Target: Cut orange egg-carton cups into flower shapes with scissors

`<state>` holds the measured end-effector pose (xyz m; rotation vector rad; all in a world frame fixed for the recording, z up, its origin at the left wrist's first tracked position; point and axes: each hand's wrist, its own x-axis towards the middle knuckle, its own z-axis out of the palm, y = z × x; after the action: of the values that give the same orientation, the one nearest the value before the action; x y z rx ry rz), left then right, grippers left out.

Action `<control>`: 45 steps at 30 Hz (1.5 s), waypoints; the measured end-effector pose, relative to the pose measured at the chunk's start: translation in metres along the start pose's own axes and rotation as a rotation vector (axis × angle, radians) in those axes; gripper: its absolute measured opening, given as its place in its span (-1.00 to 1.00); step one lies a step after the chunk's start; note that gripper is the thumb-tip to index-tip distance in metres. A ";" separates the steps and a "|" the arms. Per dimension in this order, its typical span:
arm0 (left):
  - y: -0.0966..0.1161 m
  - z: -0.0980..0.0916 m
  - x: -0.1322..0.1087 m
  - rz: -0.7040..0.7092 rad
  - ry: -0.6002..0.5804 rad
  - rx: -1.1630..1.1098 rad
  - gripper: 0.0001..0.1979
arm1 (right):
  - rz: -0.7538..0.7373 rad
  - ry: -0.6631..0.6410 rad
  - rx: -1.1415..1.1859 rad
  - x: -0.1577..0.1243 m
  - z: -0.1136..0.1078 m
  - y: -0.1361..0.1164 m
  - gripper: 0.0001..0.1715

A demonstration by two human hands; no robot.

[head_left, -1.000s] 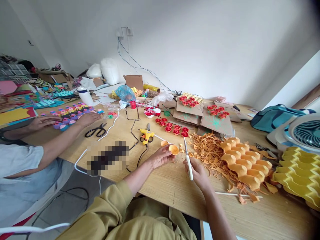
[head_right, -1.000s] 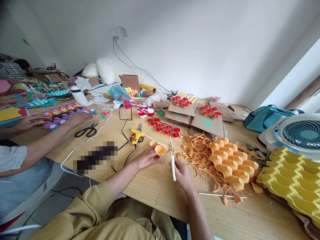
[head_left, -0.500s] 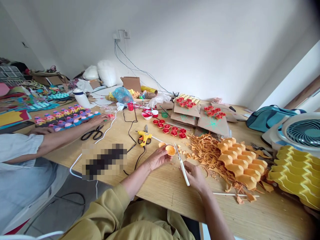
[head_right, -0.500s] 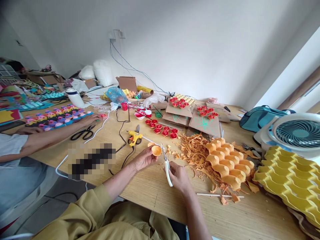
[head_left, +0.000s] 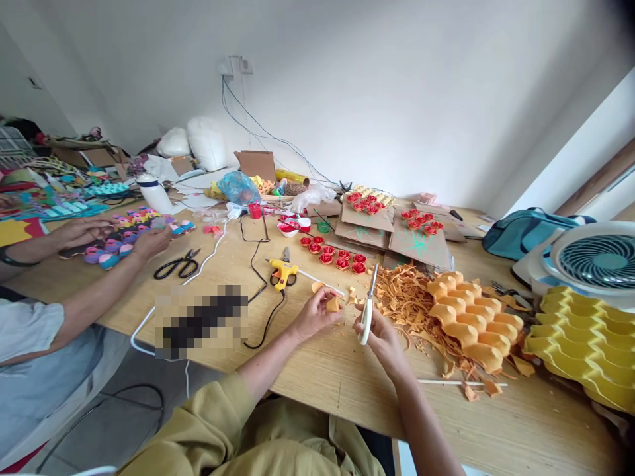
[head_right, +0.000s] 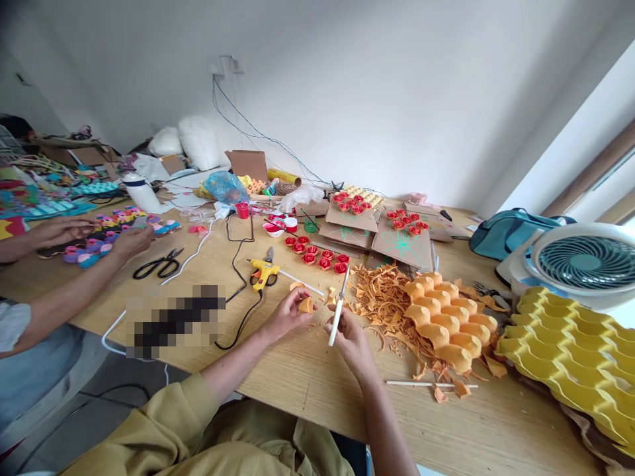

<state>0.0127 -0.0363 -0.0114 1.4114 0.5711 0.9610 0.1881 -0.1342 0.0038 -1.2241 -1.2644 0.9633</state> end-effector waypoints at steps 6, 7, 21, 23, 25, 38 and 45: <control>-0.002 0.010 -0.007 0.398 -0.044 0.583 -0.56 | -0.023 0.114 0.227 0.005 0.011 0.003 -0.44; -0.002 0.011 -0.008 0.424 -0.066 0.607 -0.55 | -0.020 0.128 0.241 0.005 0.012 0.004 -0.46; -0.004 0.010 -0.007 0.019 -0.155 -0.009 -0.52 | -0.004 0.158 0.209 0.002 0.011 0.008 -0.47; -0.004 0.010 -0.006 0.011 -0.137 -0.021 -0.52 | -0.002 0.156 0.221 0.002 0.012 0.007 -0.48; -0.005 0.011 -0.006 0.021 -0.132 -0.027 -0.52 | -0.006 0.156 0.230 0.003 0.012 0.006 -0.49; -0.006 0.010 -0.008 -0.002 -0.195 -0.052 -0.54 | -0.011 0.150 0.214 0.003 0.011 0.009 -0.46; -0.006 0.013 -0.007 0.011 -0.138 0.013 -0.58 | 0.016 0.161 0.196 0.002 0.013 0.009 -0.47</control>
<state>0.0211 -0.0485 -0.0173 1.4813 0.4684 0.8617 0.1764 -0.1294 -0.0060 -1.1358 -1.0109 0.9562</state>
